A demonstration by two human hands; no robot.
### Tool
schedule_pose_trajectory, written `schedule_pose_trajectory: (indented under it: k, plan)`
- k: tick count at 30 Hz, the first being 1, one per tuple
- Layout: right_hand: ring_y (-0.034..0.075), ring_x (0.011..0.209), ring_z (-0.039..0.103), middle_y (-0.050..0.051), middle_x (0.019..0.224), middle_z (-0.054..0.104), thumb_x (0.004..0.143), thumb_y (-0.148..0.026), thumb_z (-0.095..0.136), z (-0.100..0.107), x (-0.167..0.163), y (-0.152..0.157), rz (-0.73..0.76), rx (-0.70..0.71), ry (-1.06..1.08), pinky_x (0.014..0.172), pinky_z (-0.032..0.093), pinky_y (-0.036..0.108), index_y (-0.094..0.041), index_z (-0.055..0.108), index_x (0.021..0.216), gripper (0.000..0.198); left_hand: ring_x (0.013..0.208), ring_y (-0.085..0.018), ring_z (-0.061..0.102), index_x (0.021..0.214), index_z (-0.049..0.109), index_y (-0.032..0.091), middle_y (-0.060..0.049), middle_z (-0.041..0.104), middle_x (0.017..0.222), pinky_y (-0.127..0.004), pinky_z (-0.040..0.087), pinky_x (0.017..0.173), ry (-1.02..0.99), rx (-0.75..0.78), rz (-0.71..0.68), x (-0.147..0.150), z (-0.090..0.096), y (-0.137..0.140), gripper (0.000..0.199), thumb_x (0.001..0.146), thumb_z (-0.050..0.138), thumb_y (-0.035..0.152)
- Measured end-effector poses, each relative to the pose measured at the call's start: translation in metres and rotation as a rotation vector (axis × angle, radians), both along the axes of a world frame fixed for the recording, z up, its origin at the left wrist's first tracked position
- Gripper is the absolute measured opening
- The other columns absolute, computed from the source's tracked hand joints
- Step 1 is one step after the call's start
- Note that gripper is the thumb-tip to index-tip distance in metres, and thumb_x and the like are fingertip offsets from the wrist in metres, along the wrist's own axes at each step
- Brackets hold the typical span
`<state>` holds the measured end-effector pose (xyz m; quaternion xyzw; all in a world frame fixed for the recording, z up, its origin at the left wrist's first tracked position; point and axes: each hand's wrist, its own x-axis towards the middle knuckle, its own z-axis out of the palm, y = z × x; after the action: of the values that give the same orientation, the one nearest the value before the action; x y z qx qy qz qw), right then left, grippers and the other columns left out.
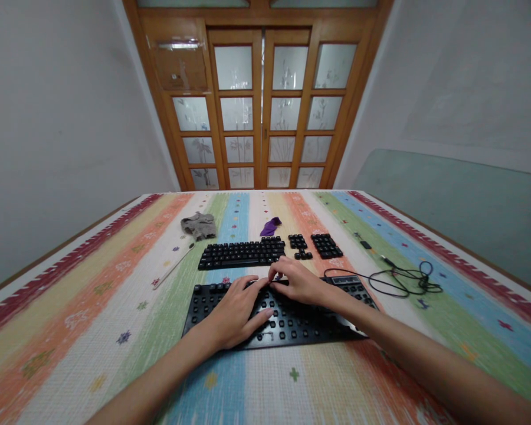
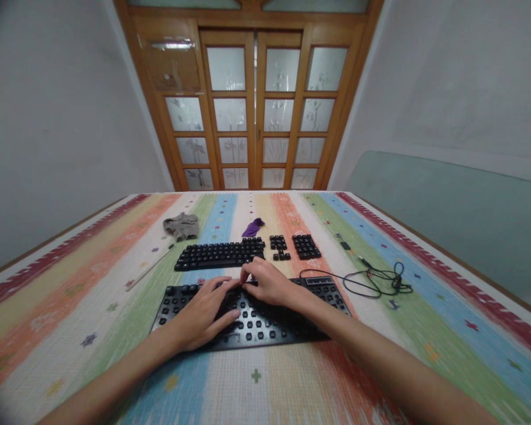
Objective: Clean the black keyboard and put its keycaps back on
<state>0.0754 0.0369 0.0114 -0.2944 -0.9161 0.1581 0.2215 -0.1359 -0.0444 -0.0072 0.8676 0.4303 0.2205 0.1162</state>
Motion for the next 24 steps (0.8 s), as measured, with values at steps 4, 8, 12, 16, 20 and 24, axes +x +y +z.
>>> schedule_pose_trajectory:
  k: [4, 8, 12, 16, 20, 24]
  plan:
    - [0.019, 0.08, 0.059, 0.005, 0.08, 0.066, 0.079, -0.007, 0.067, 0.0, -0.001, 0.003, -0.002, 0.027, -0.043, 0.073, 0.043, 0.029, -0.016, 0.068, 0.08, 0.009, 0.131, -0.031, 0.045, 0.144, 0.039, 0.016, -0.016, 0.051, 0.138, -0.053, 0.037, 0.111, -0.004, 0.001, 0.003, 0.001, 0.0, 0.0, 0.053, 0.099, 0.054, 0.039]
    - [0.019, 0.078, 0.06, 0.006, 0.078, 0.066, 0.076, -0.005, 0.066, 0.003, -0.004, 0.004, 0.007, 0.049, -0.086, 0.07, 0.042, 0.027, -0.016, 0.07, 0.08, 0.013, 0.13, -0.031, 0.046, 0.143, 0.04, 0.016, -0.016, 0.052, 0.137, -0.052, 0.039, 0.11, 0.001, 0.016, 0.003, 0.002, -0.002, 0.0, 0.052, 0.099, 0.054, 0.039]
    - [0.017, 0.074, 0.059, 0.005, 0.077, 0.066, 0.074, -0.003, 0.067, 0.006, -0.006, 0.004, 0.007, 0.055, -0.123, 0.068, 0.041, 0.025, -0.015, 0.071, 0.08, 0.014, 0.128, -0.031, 0.047, 0.142, 0.041, 0.015, -0.016, 0.053, 0.135, -0.052, 0.04, 0.109, 0.001, 0.03, 0.002, 0.002, -0.003, 0.001, 0.051, 0.099, 0.055, 0.039]
    - [0.017, 0.075, 0.059, 0.006, 0.077, 0.066, 0.074, -0.003, 0.067, 0.006, -0.007, 0.004, 0.001, 0.045, -0.148, 0.069, 0.041, 0.025, -0.014, 0.071, 0.08, 0.013, 0.127, -0.031, 0.048, 0.14, 0.043, 0.016, -0.016, 0.055, 0.133, -0.052, 0.041, 0.108, 0.008, 0.048, -0.003, 0.002, -0.002, 0.002, 0.05, 0.098, 0.056, 0.04]
    - [0.017, 0.076, 0.06, 0.007, 0.078, 0.068, 0.074, -0.004, 0.068, 0.008, -0.007, 0.004, -0.005, 0.038, -0.169, 0.069, 0.041, 0.024, -0.013, 0.072, 0.081, 0.012, 0.126, -0.031, 0.049, 0.141, 0.044, 0.017, -0.016, 0.055, 0.133, -0.052, 0.041, 0.108, 0.008, 0.058, -0.005, 0.001, -0.001, 0.003, 0.05, 0.098, 0.056, 0.04]
    - [0.017, 0.075, 0.061, 0.008, 0.079, 0.071, 0.075, -0.005, 0.067, 0.013, -0.009, 0.006, -0.002, 0.025, -0.212, 0.067, 0.04, 0.025, -0.013, 0.074, 0.08, 0.012, 0.127, -0.031, 0.048, 0.143, 0.042, 0.018, -0.015, 0.054, 0.134, -0.052, 0.04, 0.109, 0.02, 0.062, -0.013, -0.001, -0.001, 0.003, 0.052, 0.098, 0.054, 0.042]
